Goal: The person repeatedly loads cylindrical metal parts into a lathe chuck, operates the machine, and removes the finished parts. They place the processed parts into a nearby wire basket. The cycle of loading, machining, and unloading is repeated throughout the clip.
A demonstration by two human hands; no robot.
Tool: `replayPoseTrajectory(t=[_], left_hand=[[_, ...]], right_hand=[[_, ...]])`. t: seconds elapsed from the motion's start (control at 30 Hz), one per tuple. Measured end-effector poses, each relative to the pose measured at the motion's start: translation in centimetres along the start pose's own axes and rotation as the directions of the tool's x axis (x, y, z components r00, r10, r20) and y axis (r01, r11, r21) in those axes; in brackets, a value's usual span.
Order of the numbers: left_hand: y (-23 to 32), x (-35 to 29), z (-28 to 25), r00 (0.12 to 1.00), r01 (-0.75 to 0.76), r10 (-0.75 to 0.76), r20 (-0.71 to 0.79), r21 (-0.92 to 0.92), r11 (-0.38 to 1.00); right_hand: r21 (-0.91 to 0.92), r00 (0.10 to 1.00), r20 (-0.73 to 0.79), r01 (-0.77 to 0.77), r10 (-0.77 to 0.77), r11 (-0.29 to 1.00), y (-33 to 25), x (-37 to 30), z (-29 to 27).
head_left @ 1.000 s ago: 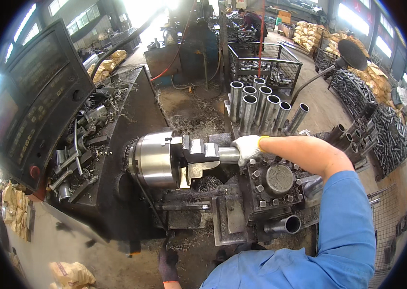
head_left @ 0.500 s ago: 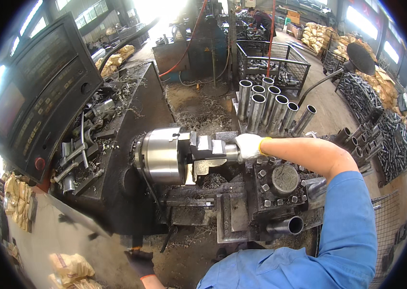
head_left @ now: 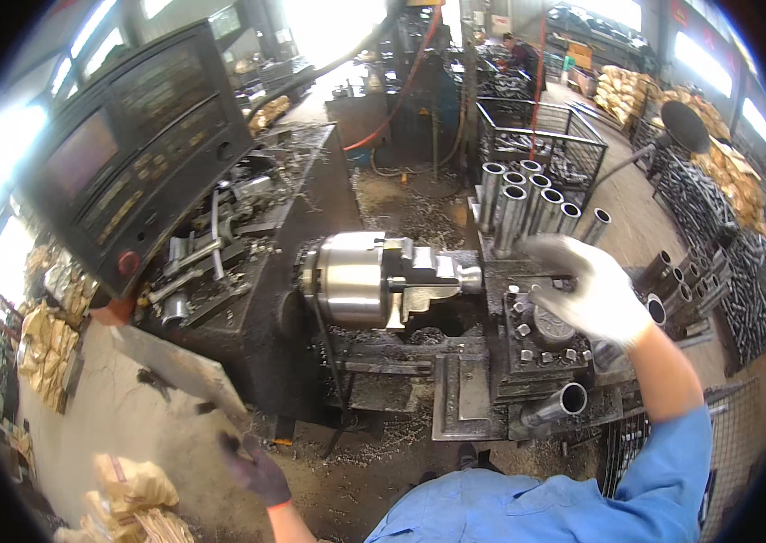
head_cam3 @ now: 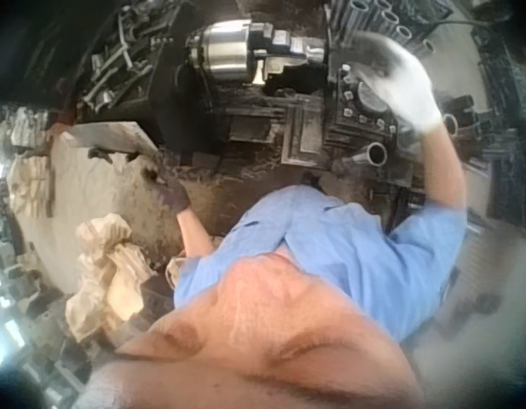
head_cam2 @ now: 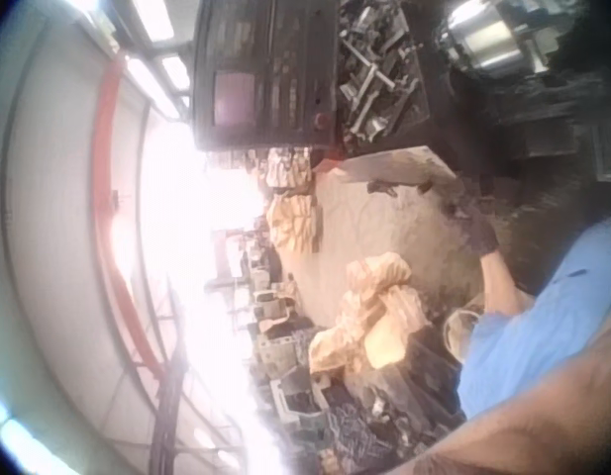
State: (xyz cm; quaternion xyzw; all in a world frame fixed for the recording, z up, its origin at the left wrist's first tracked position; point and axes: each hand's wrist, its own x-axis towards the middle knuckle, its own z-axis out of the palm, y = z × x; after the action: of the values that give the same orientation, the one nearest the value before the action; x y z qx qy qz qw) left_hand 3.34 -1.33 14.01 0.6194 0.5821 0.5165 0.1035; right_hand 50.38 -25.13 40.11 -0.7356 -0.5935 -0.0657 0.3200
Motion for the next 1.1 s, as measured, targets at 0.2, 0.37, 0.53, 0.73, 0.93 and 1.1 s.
replayPoseTrajectory(t=[0.2, 0.37, 0.53, 0.73, 0.93, 1.1], left_hand=[[16.9, 18.4, 3.0, 0.772, -0.631, 0.631, 0.078, 0.222, 0.743], [20.6, 31.4, 9.4, 0.930, -0.333, 0.159, 0.331, 0.581, 0.742], [22.1, 28.4, 7.8, 0.885, -0.464, 0.426, 0.187, 0.441, 0.768], [14.2, -2.9, 3.7, 0.677, -0.595, 0.681, 0.279, -0.337, 0.729], [0.7, -27.6, -3.3, 0.084, 0.231, -0.393, 0.916, 0.366, 0.901], [-1.0, -32.3, -12.6, 0.239, 0.242, -0.423, 0.874, 0.368, 0.898]], right_hand=[[0.249, 0.864, -0.339, -0.299, 0.372, 0.921, -3.1, -15.4, -0.3], [0.393, 0.677, -0.255, -0.580, 0.691, 0.714, -2.4, -23.9, -0.9], [0.335, 0.660, -0.353, -0.573, 0.663, 0.748, -0.8, -29.1, -1.5], [0.395, 0.622, -0.429, -0.522, 0.655, 0.756, 7.0, -31.3, -1.0], [0.292, 0.770, -0.330, -0.466, 0.545, 0.835, 18.2, -23.9, 0.0], [-0.150, 0.845, -0.299, -0.501, 0.444, 0.853, 16.7, -16.0, -0.1]])
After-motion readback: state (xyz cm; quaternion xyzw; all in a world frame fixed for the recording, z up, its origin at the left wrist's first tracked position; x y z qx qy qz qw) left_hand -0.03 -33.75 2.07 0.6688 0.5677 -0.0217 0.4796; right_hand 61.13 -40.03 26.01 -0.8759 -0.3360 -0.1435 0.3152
